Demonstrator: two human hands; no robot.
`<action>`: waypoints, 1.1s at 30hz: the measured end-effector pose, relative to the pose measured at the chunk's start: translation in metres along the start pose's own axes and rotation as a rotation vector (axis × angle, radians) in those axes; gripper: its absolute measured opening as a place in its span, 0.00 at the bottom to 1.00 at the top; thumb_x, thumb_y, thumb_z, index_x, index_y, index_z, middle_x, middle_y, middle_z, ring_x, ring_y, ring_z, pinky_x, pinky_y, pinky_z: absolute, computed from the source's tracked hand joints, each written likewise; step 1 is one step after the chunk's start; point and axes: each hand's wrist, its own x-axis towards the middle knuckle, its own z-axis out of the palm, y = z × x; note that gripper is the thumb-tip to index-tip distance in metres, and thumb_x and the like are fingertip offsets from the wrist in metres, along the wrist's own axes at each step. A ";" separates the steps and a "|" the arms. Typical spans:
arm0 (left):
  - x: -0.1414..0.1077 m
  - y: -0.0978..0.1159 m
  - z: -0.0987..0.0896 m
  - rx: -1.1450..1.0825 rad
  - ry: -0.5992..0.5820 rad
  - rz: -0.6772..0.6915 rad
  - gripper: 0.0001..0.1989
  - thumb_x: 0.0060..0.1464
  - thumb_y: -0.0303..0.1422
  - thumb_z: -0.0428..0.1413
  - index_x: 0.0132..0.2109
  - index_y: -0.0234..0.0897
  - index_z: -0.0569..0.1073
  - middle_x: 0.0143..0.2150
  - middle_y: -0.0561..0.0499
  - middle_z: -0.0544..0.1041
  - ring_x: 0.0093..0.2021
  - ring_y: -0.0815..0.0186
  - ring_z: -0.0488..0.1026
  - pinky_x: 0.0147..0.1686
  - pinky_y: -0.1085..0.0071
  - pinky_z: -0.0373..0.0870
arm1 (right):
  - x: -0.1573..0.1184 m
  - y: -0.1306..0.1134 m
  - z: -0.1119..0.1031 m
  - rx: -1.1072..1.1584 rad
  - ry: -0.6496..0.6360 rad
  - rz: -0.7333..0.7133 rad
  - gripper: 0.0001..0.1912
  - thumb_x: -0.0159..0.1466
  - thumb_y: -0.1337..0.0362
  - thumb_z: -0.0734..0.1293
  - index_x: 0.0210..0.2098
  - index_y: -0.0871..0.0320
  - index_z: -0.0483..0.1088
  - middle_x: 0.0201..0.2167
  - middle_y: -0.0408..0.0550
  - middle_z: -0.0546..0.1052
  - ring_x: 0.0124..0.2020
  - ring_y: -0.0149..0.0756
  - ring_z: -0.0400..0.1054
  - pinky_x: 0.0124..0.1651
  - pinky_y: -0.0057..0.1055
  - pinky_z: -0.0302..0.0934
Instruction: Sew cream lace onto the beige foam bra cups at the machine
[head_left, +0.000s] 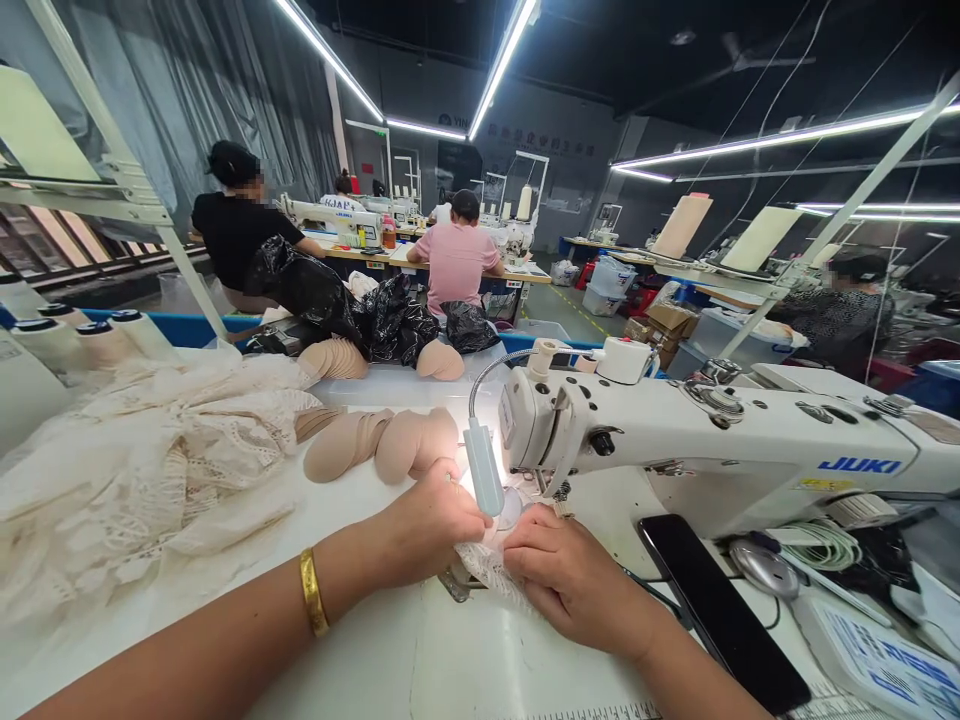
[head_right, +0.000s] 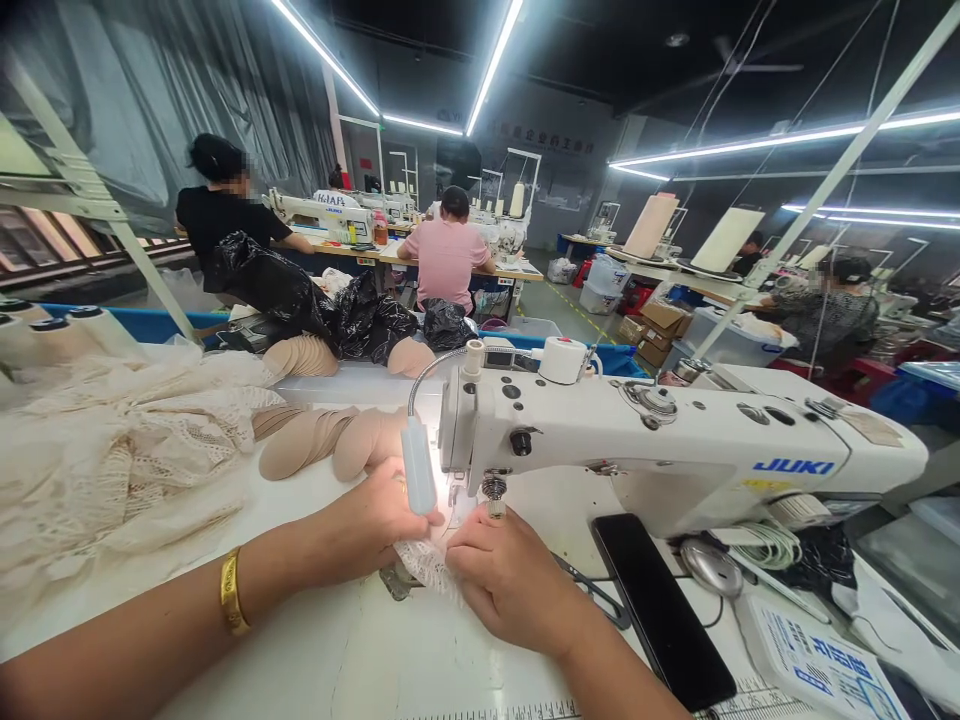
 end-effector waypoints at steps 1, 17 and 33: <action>0.000 -0.001 0.002 0.008 0.002 0.001 0.13 0.49 0.17 0.57 0.29 0.39 0.67 0.25 0.58 0.73 0.28 0.66 0.68 0.45 0.63 0.60 | 0.000 0.000 0.000 -0.008 0.002 0.012 0.15 0.67 0.78 0.59 0.38 0.53 0.71 0.34 0.46 0.77 0.37 0.40 0.68 0.39 0.36 0.59; -0.002 0.004 0.035 0.101 0.144 -0.029 0.13 0.55 0.19 0.56 0.27 0.39 0.64 0.26 0.54 0.67 0.27 0.65 0.64 0.40 0.59 0.65 | -0.006 0.006 -0.001 -0.184 0.036 0.327 0.13 0.70 0.73 0.58 0.46 0.54 0.70 0.32 0.49 0.77 0.36 0.46 0.70 0.36 0.37 0.64; 0.001 0.008 0.025 0.027 0.046 -0.112 0.10 0.51 0.20 0.59 0.31 0.39 0.68 0.28 0.51 0.71 0.31 0.61 0.68 0.36 0.62 0.67 | -0.001 0.010 -0.004 -0.153 0.070 0.371 0.13 0.72 0.71 0.58 0.45 0.55 0.74 0.34 0.51 0.80 0.44 0.51 0.75 0.42 0.42 0.72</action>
